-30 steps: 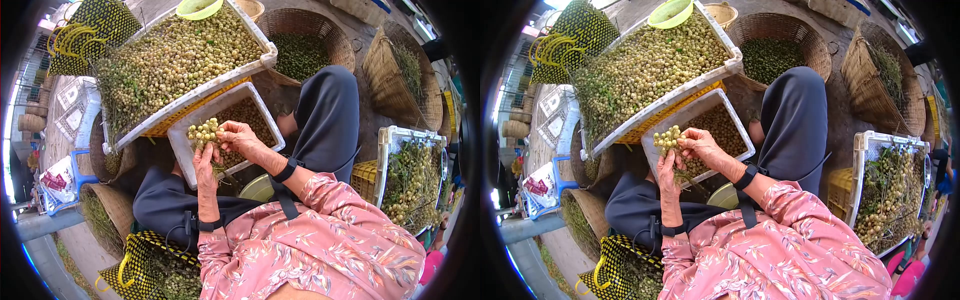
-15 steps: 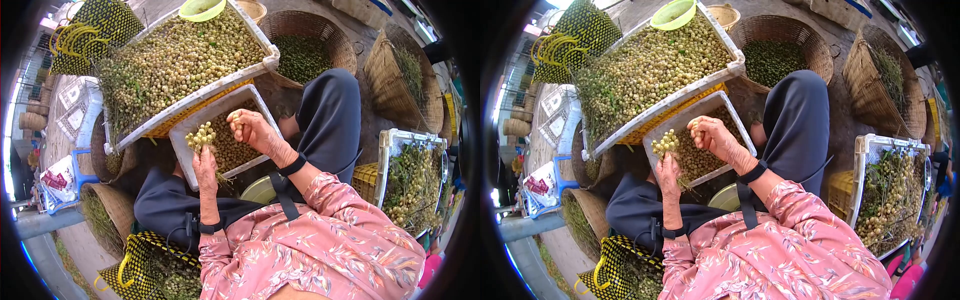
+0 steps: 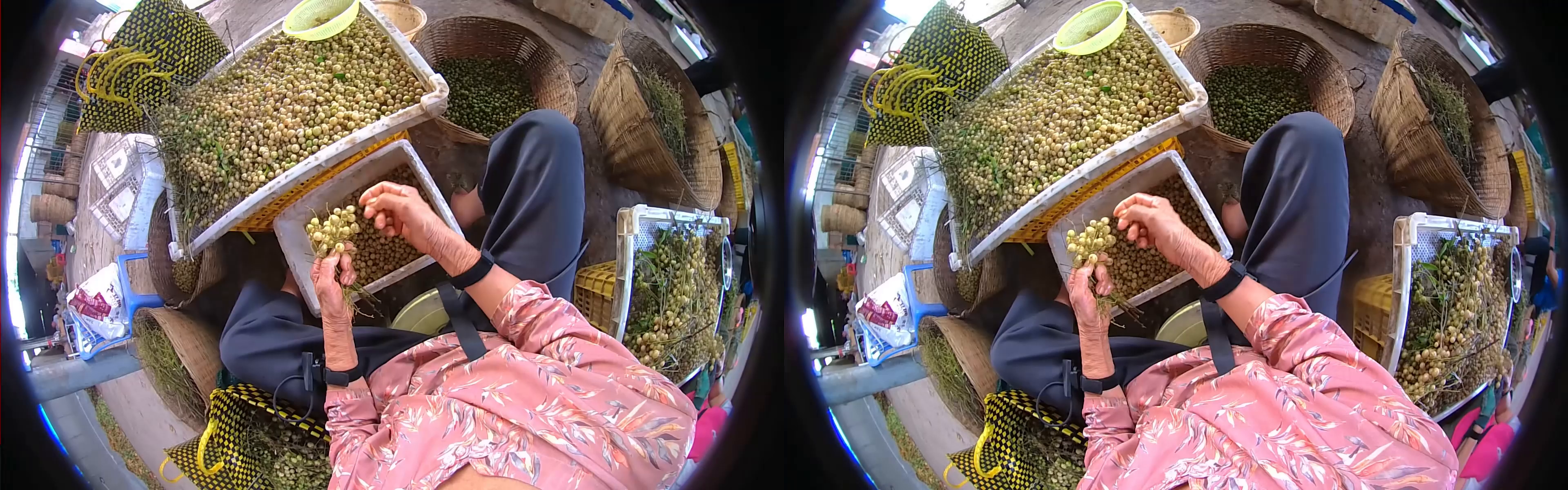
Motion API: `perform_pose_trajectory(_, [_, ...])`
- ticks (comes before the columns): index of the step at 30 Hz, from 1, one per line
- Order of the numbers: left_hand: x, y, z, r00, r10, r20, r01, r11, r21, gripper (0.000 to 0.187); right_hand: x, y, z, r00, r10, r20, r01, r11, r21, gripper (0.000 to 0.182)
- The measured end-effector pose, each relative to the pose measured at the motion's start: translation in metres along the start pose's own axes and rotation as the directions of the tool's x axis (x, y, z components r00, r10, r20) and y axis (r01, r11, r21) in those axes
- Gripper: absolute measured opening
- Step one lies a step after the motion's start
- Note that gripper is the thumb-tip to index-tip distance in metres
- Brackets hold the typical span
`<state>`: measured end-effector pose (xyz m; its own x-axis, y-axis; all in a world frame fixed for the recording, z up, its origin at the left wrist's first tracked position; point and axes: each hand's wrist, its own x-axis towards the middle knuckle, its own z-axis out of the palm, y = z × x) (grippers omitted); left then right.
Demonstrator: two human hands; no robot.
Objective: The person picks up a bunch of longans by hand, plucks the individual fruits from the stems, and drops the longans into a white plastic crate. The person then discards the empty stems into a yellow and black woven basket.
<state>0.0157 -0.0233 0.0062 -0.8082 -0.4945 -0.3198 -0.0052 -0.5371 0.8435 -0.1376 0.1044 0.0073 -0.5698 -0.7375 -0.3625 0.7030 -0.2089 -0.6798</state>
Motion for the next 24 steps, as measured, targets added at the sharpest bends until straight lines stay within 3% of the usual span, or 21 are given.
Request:
perform_pose_trajectory(3, [0.001, -0.001, 0.003, 1.000, 0.002, -0.002, -0.002, 1.000, 0.003, 0.023, 0.000, 0.008, 0.012, 0.999, 0.037, -0.015, -0.039, 0.974, -0.224, 0.020])
perform_pose_trajectory(5, [0.001, -0.001, 0.003, 1.000, 0.003, 0.005, -0.003, 1.000, 0.002, 0.024, 0.005, 0.022, 0.006, 0.993, 0.054, 0.103, -0.037, 0.986, -0.160, 0.015])
perform_pose_trajectory(11, [0.000, 0.000, 0.000, 0.997, -0.008, 0.071, 0.008, 1.000, 0.000, 0.025, 0.005, 0.020, -0.004, 0.995, 0.031, 0.091, -0.053, 0.965, 0.258, 0.010])
perform_pose_trajectory(16, [0.000, 0.001, 0.002, 1.000, -0.014, 0.025, 0.014, 1.000, 0.020, 0.023, -0.001, 0.004, 0.014, 1.000, 0.023, 0.010, -0.023, 0.999, -0.027, 0.015])
perform_pose_trajectory(18, [-0.001, 0.000, 0.002, 1.000, -0.002, 0.018, 0.001, 0.999, 0.036, 0.022, 0.000, 0.009, 0.011, 0.999, -0.016, 0.031, 0.017, 0.999, -0.032, 0.016])
perform_pose_trajectory(23, [0.001, -0.006, 0.006, 1.000, 0.022, -0.004, -0.021, 0.998, 0.067, 0.021, 0.004, 0.022, 0.007, 0.997, -0.001, -0.078, 0.019, 0.972, 0.236, 0.012])
perform_pose_trajectory(24, [0.001, -0.007, 0.005, 1.000, 0.015, -0.008, -0.015, 0.999, 0.039, 0.020, 0.006, 0.026, 0.004, 0.995, -0.063, -0.083, 0.081, 0.967, 0.242, 0.013])
